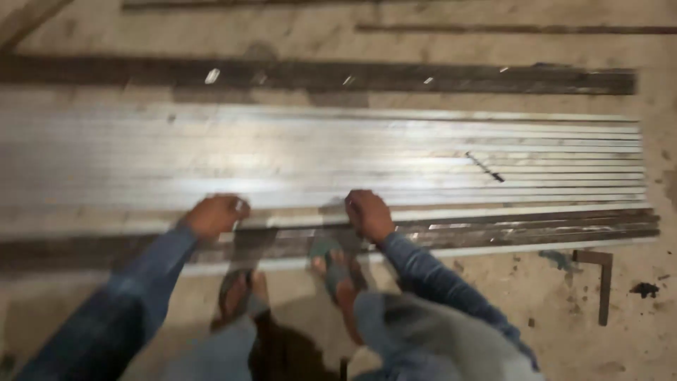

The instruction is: Hammering and marking metal strips to straighten them on a concrete floor.

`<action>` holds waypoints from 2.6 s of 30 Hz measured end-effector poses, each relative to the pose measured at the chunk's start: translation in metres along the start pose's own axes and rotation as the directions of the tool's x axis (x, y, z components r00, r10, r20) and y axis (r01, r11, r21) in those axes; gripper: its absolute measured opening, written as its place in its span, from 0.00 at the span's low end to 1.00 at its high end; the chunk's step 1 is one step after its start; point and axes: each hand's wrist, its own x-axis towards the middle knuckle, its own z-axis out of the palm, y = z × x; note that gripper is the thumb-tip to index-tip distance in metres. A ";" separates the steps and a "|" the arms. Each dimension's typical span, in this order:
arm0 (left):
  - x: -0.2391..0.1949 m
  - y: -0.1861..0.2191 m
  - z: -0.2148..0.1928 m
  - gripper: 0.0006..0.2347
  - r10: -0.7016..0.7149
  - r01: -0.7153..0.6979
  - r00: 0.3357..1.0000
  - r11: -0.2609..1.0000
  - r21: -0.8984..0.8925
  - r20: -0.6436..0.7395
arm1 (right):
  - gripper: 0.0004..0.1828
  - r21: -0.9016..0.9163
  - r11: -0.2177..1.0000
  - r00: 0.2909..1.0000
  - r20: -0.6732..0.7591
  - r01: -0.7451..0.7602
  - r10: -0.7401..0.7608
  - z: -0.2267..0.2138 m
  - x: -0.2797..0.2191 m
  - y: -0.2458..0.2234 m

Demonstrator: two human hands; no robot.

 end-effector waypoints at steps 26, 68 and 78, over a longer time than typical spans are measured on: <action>0.165 0.089 -0.076 0.31 0.239 -0.207 0.971 0.840 0.501 0.000 | 0.45 -0.330 0.938 0.993 0.019 -0.108 0.121 -0.060 0.112 0.110; 0.039 0.013 0.005 0.46 0.022 -0.219 0.956 0.715 0.664 0.292 | 0.44 -0.335 0.918 0.951 0.141 -0.215 0.274 -0.014 0.016 0.098; 0.058 -0.008 -0.016 0.34 0.023 -0.240 0.933 0.786 0.571 0.360 | 0.45 -0.388 0.902 0.973 0.043 -0.192 0.226 -0.008 0.021 0.107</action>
